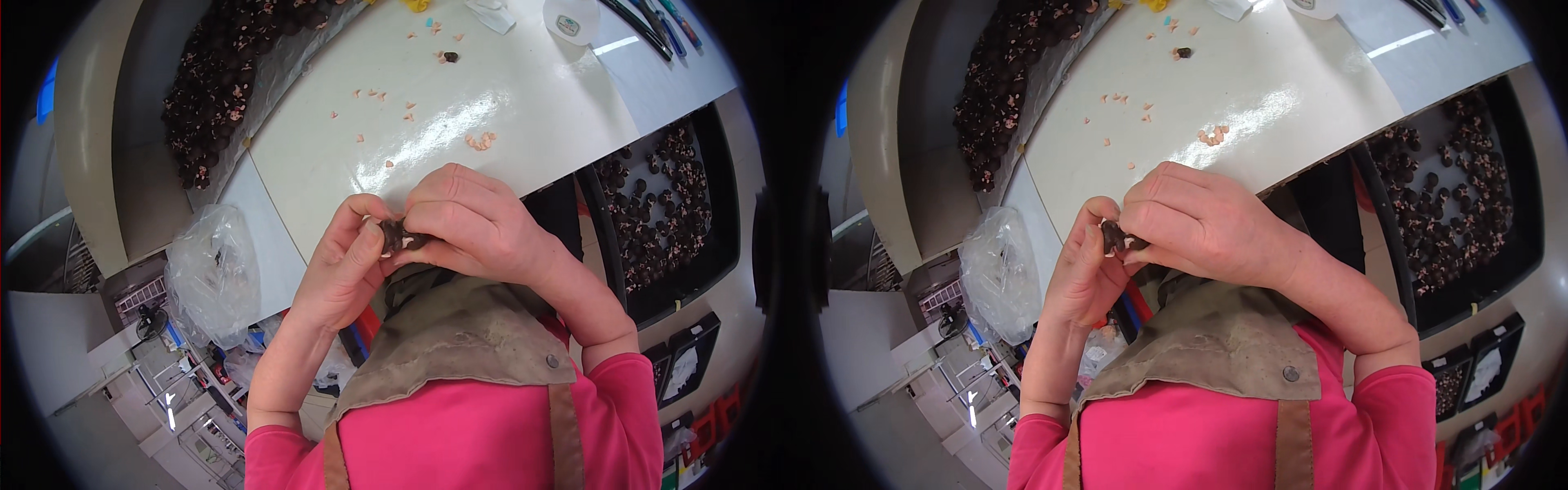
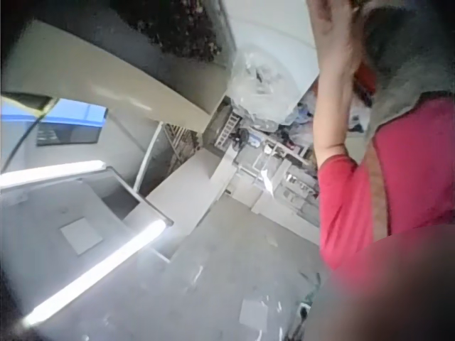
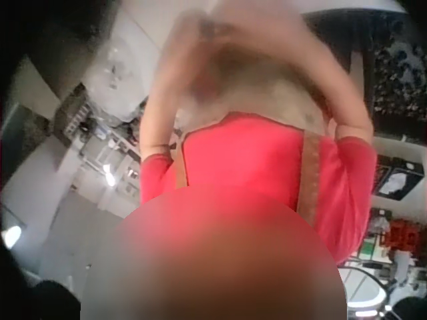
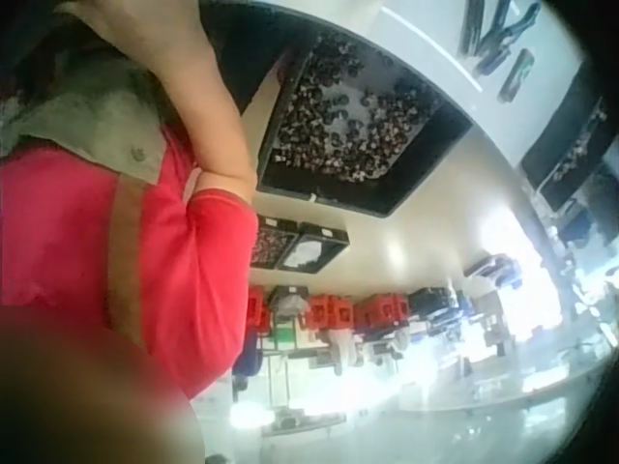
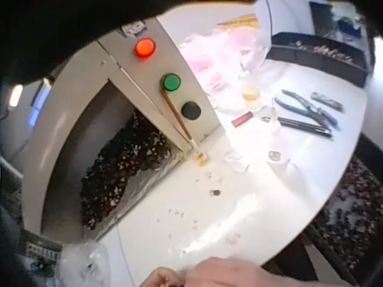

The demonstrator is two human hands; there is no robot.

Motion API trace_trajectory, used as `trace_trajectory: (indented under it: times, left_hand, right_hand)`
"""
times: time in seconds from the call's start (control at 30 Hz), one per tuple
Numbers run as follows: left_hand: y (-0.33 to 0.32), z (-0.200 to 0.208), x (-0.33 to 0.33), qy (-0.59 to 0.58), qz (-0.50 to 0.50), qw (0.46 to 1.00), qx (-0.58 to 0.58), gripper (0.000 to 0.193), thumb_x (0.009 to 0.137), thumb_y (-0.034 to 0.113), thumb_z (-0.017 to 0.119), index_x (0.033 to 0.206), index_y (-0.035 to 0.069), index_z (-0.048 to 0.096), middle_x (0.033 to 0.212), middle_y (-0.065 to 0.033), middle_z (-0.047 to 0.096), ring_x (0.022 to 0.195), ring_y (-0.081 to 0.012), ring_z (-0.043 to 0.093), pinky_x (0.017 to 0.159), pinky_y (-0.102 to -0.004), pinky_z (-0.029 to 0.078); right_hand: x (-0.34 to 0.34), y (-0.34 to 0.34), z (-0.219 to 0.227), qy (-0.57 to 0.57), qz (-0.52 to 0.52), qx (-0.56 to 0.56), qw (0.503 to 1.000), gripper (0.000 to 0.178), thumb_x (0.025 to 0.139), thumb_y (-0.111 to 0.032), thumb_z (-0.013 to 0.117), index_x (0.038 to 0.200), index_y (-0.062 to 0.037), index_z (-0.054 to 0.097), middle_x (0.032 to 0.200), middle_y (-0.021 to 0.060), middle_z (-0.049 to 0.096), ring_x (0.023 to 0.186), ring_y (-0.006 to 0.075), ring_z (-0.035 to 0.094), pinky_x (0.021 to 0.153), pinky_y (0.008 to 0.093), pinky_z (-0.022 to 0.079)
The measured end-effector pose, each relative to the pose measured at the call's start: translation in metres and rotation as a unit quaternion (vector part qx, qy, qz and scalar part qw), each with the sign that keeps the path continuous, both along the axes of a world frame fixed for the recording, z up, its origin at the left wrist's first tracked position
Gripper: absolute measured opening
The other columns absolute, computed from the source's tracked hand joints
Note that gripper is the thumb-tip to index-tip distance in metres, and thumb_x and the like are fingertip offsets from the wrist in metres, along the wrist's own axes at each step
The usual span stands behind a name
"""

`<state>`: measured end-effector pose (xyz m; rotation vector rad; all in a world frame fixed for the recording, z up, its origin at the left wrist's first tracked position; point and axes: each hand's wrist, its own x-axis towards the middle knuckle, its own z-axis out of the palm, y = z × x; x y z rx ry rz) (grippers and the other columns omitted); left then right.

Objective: Glue and assemble small plastic figurines at an industrial workbench.

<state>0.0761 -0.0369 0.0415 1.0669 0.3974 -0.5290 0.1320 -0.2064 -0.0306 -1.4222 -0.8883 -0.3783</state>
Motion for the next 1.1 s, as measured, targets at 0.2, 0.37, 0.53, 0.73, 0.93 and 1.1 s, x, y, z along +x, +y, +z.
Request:
trace_trajectory:
  times: [0.2,0.37,0.53,0.73,0.93,1.1]
  left_hand:
    - [-0.003,-0.0033,-0.0003,-0.004,0.007,1.0,0.014,0.023,0.092,0.025,0.055,0.108,0.011,0.045,0.098,-0.0004,0.056,0.094,-0.0112,0.056,0.088,-0.0314,0.048]
    - [-0.0035,-0.0029,-0.0008,-0.002,0.011,1.0,0.02,0.023,0.092,0.025,0.055,0.108,0.012,0.045,0.098,-0.0005,0.056,0.093,-0.0108,0.056,0.088,-0.0308,0.049]
    - [-0.0035,-0.0025,-0.0015,-0.005,0.005,0.999,0.033,0.022,0.093,0.025,0.054,0.108,0.012,0.045,0.098,-0.0004,0.056,0.093,-0.0105,0.056,0.087,-0.0302,0.049]
    - [-0.0047,-0.0035,-0.0022,-0.001,0.014,0.999,0.041,0.02,0.093,0.025,0.053,0.107,0.012,0.046,0.097,-0.0003,0.056,0.091,-0.0101,0.056,0.084,-0.0293,0.049]
    - [-0.0054,-0.0034,-0.0012,0.01,0.024,0.999,0.045,0.02,0.094,0.027,0.052,0.106,0.013,0.046,0.093,0.0004,0.057,0.088,-0.0091,0.056,0.084,-0.0294,0.049]
    - [-0.0057,-0.0018,-0.001,0.013,0.019,0.999,0.035,0.02,0.094,0.027,0.052,0.106,0.012,0.046,0.092,0.0003,0.058,0.088,-0.0095,0.057,0.085,-0.0299,0.049]
  right_hand:
    - [0.0005,0.0,-0.0041,0.003,-0.004,0.007,1.0,0.038,0.06,-0.011,0.079,0.088,-0.0032,0.055,0.083,0.0086,0.057,0.073,0.0247,0.057,0.062,0.0325,0.048]
    - [0.0011,-0.0009,-0.0036,0.004,0.003,0.006,1.0,0.038,0.06,-0.01,0.079,0.088,-0.0032,0.055,0.083,0.0083,0.057,0.073,0.0244,0.057,0.062,0.0323,0.048]
    - [0.0011,-0.001,-0.0037,0.004,-0.001,0.01,1.0,0.038,0.06,-0.011,0.08,0.088,-0.0033,0.054,0.083,0.0082,0.057,0.072,0.0241,0.057,0.062,0.0324,0.048]
    - [0.0014,-0.0015,-0.0046,0.001,0.004,0.007,1.0,0.039,0.06,-0.011,0.079,0.088,-0.0032,0.054,0.083,0.0082,0.057,0.072,0.024,0.057,0.062,0.0324,0.048]
    - [0.0018,-0.0014,-0.004,0.009,0.007,0.009,1.0,0.039,0.06,-0.011,0.079,0.088,-0.0036,0.054,0.082,0.0082,0.056,0.071,0.0242,0.056,0.062,0.0322,0.048]
    - [0.0004,-0.0011,-0.0031,0.009,0.005,0.008,1.0,0.038,0.061,-0.01,0.079,0.088,-0.0037,0.054,0.082,0.008,0.056,0.069,0.0236,0.055,0.059,0.0315,0.047]
